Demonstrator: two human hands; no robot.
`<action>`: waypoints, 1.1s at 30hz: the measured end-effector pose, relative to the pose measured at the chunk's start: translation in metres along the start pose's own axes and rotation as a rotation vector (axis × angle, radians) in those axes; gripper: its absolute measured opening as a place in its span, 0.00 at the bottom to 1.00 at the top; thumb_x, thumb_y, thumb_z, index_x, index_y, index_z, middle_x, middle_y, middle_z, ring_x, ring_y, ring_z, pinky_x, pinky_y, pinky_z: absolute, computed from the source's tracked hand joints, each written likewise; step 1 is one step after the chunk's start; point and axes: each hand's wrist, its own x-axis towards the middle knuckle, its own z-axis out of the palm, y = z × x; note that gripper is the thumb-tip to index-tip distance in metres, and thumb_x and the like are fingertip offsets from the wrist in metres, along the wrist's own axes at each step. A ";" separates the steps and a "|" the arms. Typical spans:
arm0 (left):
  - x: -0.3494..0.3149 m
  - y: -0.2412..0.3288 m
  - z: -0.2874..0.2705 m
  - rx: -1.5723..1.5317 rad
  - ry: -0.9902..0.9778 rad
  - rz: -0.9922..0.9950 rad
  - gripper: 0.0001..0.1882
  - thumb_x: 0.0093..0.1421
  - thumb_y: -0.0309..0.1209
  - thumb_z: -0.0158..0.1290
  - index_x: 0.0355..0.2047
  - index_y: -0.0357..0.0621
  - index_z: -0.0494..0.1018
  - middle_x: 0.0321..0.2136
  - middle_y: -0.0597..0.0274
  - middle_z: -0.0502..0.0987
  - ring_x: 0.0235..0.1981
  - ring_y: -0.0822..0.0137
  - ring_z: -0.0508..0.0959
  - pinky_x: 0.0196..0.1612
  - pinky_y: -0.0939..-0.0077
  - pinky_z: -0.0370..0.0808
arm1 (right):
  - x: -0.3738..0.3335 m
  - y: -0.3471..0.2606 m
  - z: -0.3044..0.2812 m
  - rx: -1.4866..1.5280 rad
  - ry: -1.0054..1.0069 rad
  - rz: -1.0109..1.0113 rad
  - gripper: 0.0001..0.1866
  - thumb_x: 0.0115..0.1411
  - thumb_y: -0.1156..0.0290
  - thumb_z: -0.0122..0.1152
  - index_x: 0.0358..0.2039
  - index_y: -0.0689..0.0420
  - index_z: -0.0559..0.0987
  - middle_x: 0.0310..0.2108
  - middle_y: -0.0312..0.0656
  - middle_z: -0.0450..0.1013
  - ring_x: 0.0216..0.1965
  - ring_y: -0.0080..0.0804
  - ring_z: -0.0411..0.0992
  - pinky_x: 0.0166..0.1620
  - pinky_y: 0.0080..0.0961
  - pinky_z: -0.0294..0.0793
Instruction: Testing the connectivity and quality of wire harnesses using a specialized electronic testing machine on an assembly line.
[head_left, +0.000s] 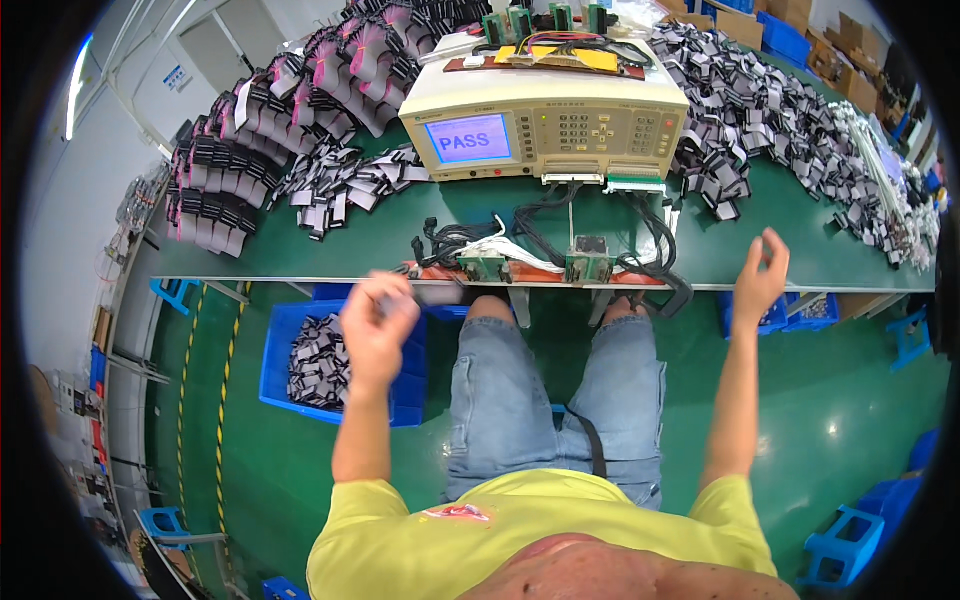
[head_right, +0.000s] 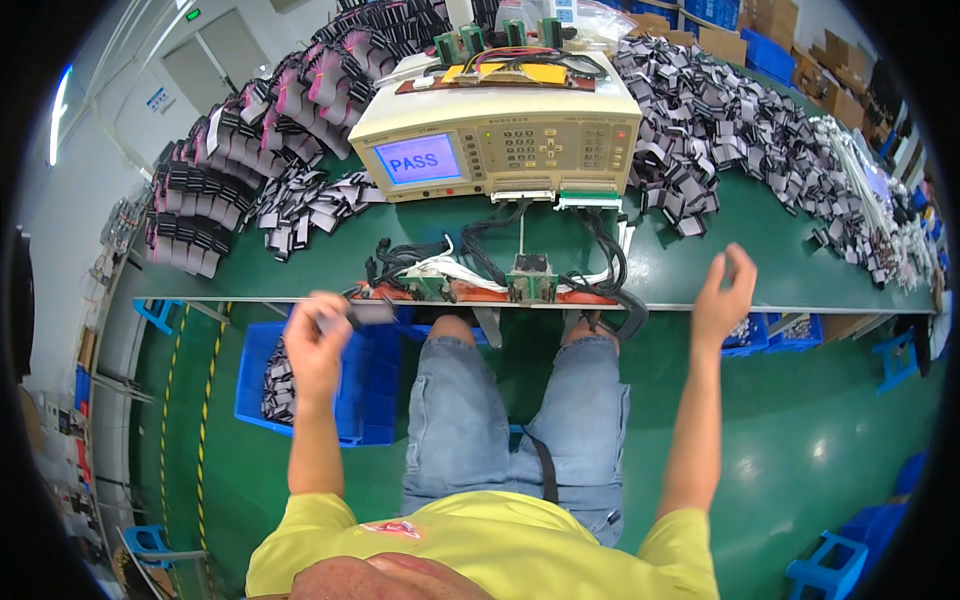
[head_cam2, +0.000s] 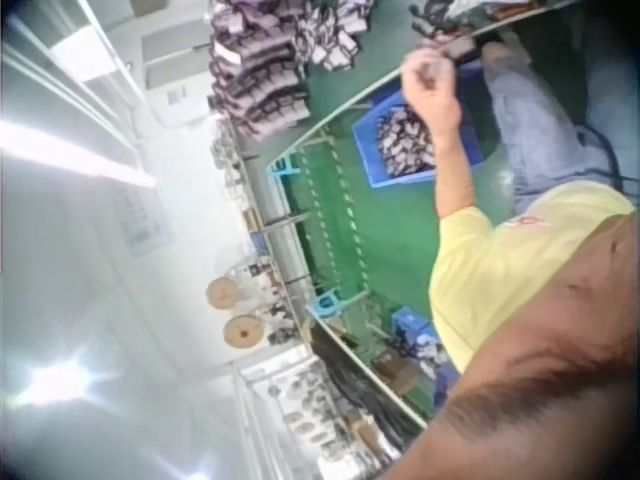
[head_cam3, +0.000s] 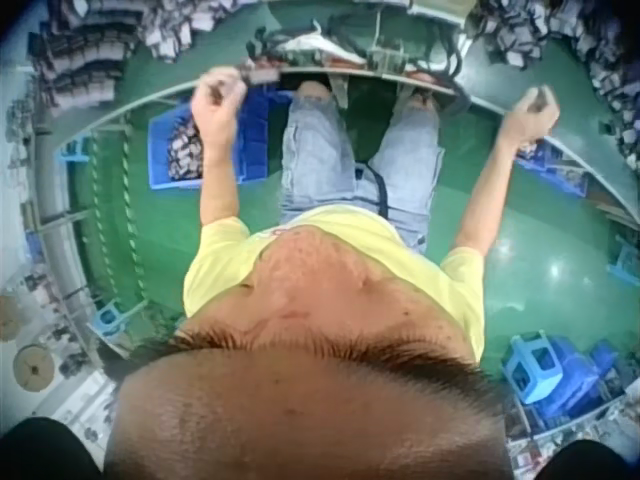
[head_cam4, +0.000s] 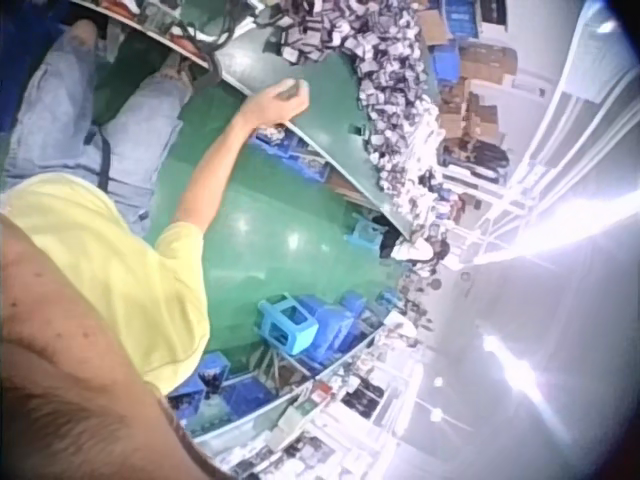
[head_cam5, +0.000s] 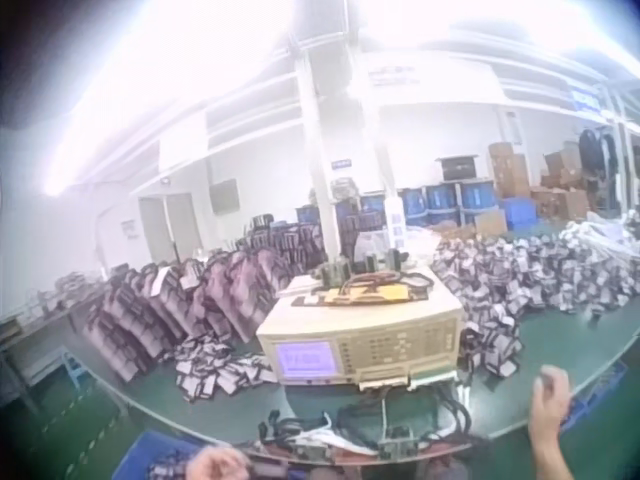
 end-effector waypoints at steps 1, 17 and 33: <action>-0.019 0.000 0.020 -0.091 -0.074 -0.052 0.09 0.60 0.18 0.63 0.36 0.40 0.74 0.39 0.59 0.78 0.38 0.73 0.75 0.43 0.77 0.73 | -0.023 -0.035 -0.015 0.099 -0.042 -0.004 0.13 0.66 0.72 0.64 0.50 0.61 0.80 0.49 0.47 0.78 0.47 0.43 0.76 0.51 0.34 0.76; -0.069 -0.025 0.120 -0.577 -0.413 -0.648 0.13 0.64 0.20 0.64 0.48 0.36 0.77 0.41 0.60 0.82 0.36 0.72 0.82 0.44 0.76 0.82 | -0.125 -0.151 -0.040 0.976 -1.020 0.519 0.12 0.65 0.78 0.69 0.48 0.64 0.81 0.38 0.35 0.71 0.35 0.18 0.67 0.38 0.17 0.70; -0.013 -0.048 0.152 0.064 -0.168 0.047 0.14 0.58 0.18 0.67 0.44 0.34 0.80 0.40 0.56 0.81 0.37 0.68 0.83 0.39 0.76 0.84 | -0.119 -0.162 0.020 0.404 -0.342 0.066 0.13 0.55 0.81 0.75 0.42 0.63 0.84 0.36 0.44 0.79 0.35 0.37 0.80 0.37 0.29 0.80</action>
